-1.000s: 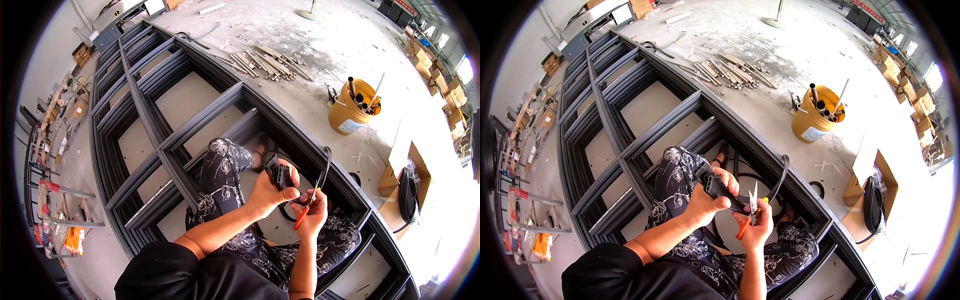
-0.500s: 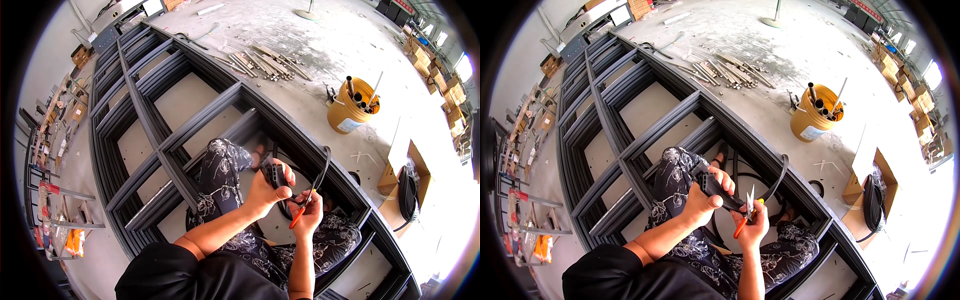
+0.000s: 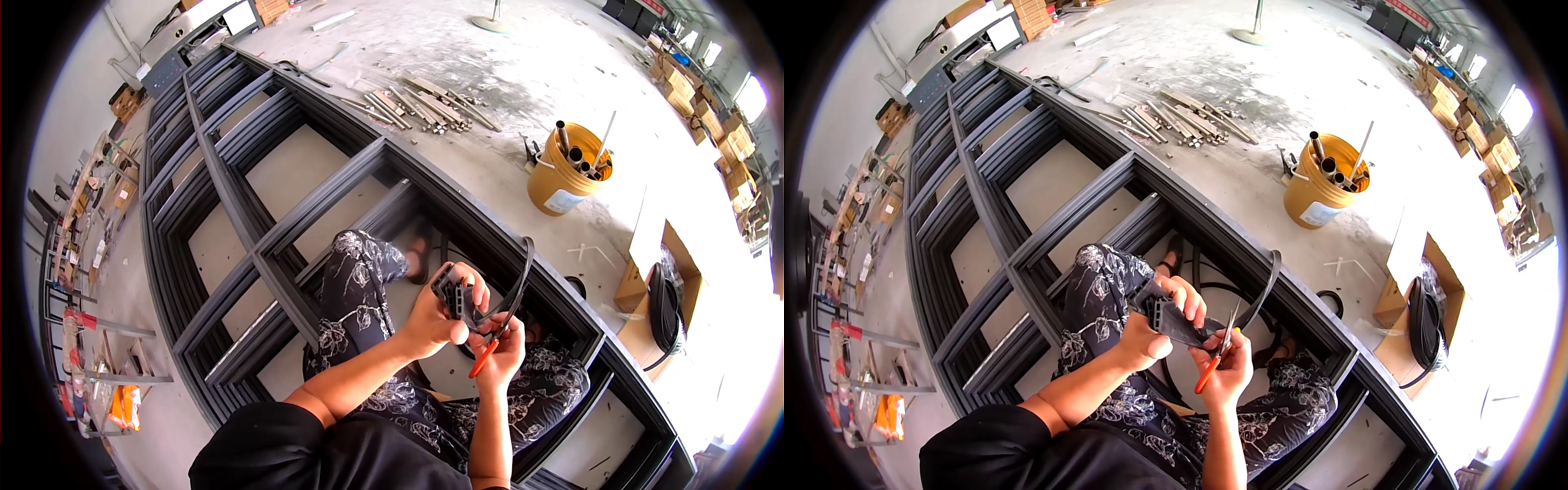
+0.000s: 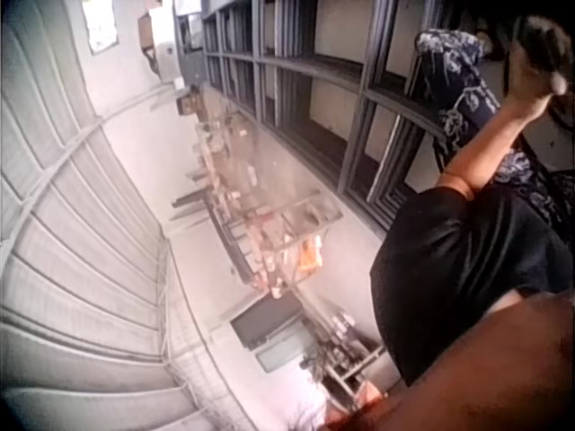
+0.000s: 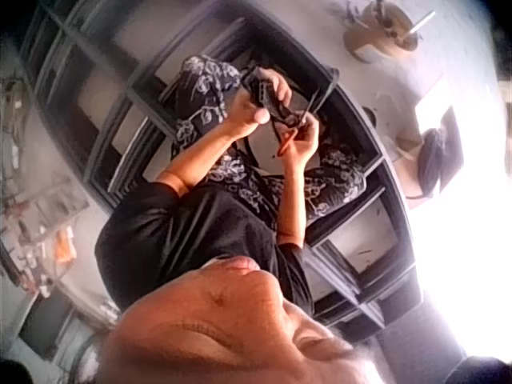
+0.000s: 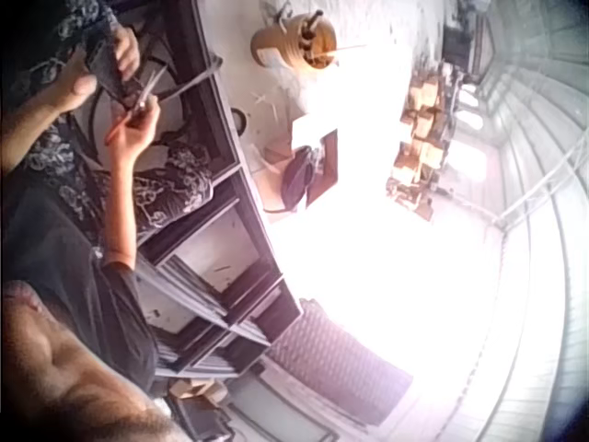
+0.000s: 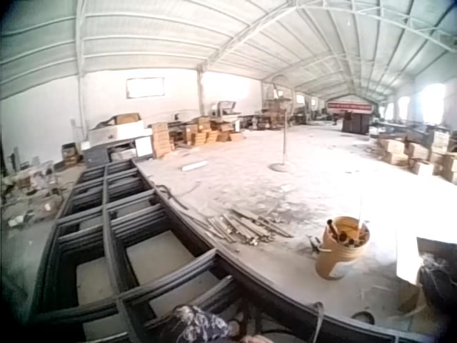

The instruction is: The person cuts sections of a long black rubber gasket strip using scissors.

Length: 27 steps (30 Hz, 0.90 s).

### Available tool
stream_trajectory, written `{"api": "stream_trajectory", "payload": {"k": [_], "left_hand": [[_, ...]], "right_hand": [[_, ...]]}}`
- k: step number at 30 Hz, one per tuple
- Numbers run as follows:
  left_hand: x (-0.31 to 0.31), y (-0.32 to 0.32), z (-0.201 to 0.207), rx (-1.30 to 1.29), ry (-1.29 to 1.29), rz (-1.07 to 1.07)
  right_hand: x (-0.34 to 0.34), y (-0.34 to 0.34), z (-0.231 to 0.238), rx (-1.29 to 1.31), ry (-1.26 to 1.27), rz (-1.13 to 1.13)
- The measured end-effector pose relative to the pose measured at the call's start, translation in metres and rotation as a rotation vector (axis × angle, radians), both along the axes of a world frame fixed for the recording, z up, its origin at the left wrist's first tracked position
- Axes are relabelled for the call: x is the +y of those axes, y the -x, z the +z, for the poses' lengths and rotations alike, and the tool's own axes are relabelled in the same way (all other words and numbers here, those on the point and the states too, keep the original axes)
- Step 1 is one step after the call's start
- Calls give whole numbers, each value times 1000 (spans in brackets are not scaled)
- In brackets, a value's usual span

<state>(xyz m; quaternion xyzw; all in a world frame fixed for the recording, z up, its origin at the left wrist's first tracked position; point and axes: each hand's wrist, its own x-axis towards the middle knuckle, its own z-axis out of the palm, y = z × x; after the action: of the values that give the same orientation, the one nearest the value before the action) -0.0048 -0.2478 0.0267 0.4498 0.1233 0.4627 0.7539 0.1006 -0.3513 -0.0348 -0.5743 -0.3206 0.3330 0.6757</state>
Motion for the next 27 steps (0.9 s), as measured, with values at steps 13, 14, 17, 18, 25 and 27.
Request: {"api": "stream_trajectory", "payload": {"k": [13, 14, 17, 18, 25, 27], "left_hand": [[-2, 4, -5, 26, -21, 5], [-2, 3, -4, 26, -21, 3], [-3, 3, -2, 53, -49, 30], [-4, 3, -2, 73, -44, 39], [-2, 7, -3, 123, -70, 39], [-3, 8, -2, 125, -75, 45]], "right_hand": [[-1, 3, 0, -152, -4, -40], [-3, 2, -5, -153, -4, -42], [-4, 0, -12, -450, 27, -38], [-3, -1, -7, -449, 27, -39], [5, -1, 12, -719, -100, -82], [4, 0, 11, -673, -87, -54]]}}
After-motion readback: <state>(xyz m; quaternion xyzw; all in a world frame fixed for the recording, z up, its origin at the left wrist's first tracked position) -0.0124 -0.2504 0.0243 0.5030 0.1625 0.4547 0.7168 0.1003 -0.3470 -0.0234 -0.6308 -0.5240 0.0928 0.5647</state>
